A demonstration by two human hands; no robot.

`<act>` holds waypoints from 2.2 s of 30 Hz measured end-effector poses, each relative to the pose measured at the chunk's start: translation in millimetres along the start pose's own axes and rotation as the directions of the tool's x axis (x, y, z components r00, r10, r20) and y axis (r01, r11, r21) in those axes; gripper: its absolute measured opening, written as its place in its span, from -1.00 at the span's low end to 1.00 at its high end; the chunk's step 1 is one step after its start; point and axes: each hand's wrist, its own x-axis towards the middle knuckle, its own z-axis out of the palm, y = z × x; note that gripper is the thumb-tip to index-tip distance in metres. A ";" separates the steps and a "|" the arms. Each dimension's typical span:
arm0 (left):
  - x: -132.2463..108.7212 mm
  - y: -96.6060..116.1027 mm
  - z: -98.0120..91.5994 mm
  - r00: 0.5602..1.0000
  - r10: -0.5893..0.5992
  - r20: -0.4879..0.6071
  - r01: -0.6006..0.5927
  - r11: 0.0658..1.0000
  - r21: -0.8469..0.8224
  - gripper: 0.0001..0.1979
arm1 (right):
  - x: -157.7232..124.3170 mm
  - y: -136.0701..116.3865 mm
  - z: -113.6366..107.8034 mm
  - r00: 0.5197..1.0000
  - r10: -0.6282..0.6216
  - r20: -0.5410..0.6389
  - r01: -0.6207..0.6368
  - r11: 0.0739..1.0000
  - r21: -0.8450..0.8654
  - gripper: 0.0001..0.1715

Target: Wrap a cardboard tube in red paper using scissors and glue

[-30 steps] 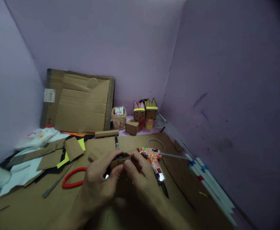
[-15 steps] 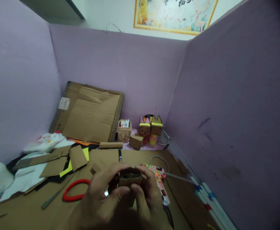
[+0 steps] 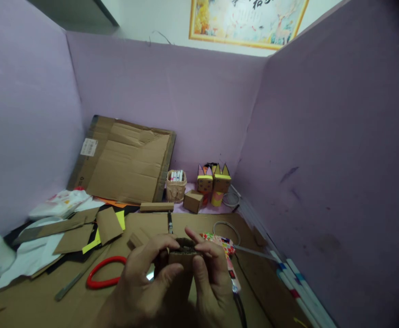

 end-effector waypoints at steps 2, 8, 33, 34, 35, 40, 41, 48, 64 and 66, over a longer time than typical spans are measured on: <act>0.4 -1.1 0.2 1.000 0.018 -0.004 -0.018 1.000 0.006 -0.72 | -0.2 -1.5 -0.3 1.000 0.010 -0.002 -0.010 1.000 0.012 -0.83; -0.3 -0.3 2.5 1.000 0.010 -0.020 -0.011 0.999 -0.049 -0.72 | -1.0 -4.4 -0.2 0.999 0.051 -0.011 -0.051 0.998 0.040 -0.81; -2.0 0.2 11.8 0.994 -0.113 0.000 0.108 0.948 -0.300 -0.82 | -2.6 -8.6 0.5 0.997 0.082 -0.008 -0.082 0.995 0.060 -0.93; -1.9 0.8 12.4 0.994 -0.113 -0.007 0.106 0.947 -0.304 -0.82 | -2.9 -8.3 0.5 0.996 0.089 -0.006 -0.089 0.994 0.061 -0.92; -1.9 1.5 13.2 0.994 -0.112 -0.007 0.104 0.945 -0.311 -0.82 | -3.2 -7.9 0.6 0.996 0.093 -0.005 -0.092 0.994 0.065 -0.91; -4.0 6.7 17.5 0.980 -0.192 -0.053 0.159 0.914 -0.374 -0.86 | -4.3 -7.4 1.6 0.994 0.106 -0.017 -0.104 0.989 0.104 -0.88; -4.6 7.8 18.1 0.976 -0.209 -0.061 0.172 0.910 -0.377 -0.86 | -4.4 -7.5 1.8 0.994 0.112 -0.019 -0.109 0.988 0.111 -0.88; -4.0 23.2 19.9 0.913 -0.393 -0.111 0.342 0.884 -0.319 -0.79 | -5.8 -6.1 4.7 0.988 0.145 -0.056 -0.134 0.978 0.160 -0.78; 24.6 18.8 3.1 0.704 -0.615 0.356 0.709 0.643 -0.291 -0.71 | 12.0 -9.1 -9.3 0.944 0.303 0.128 -0.316 0.944 0.098 -0.71; 25.2 18.9 4.9 0.669 -0.659 0.344 0.742 0.565 -0.361 -0.74 | 15.6 -11.7 -8.0 0.918 0.378 0.122 -0.391 0.914 0.107 -0.67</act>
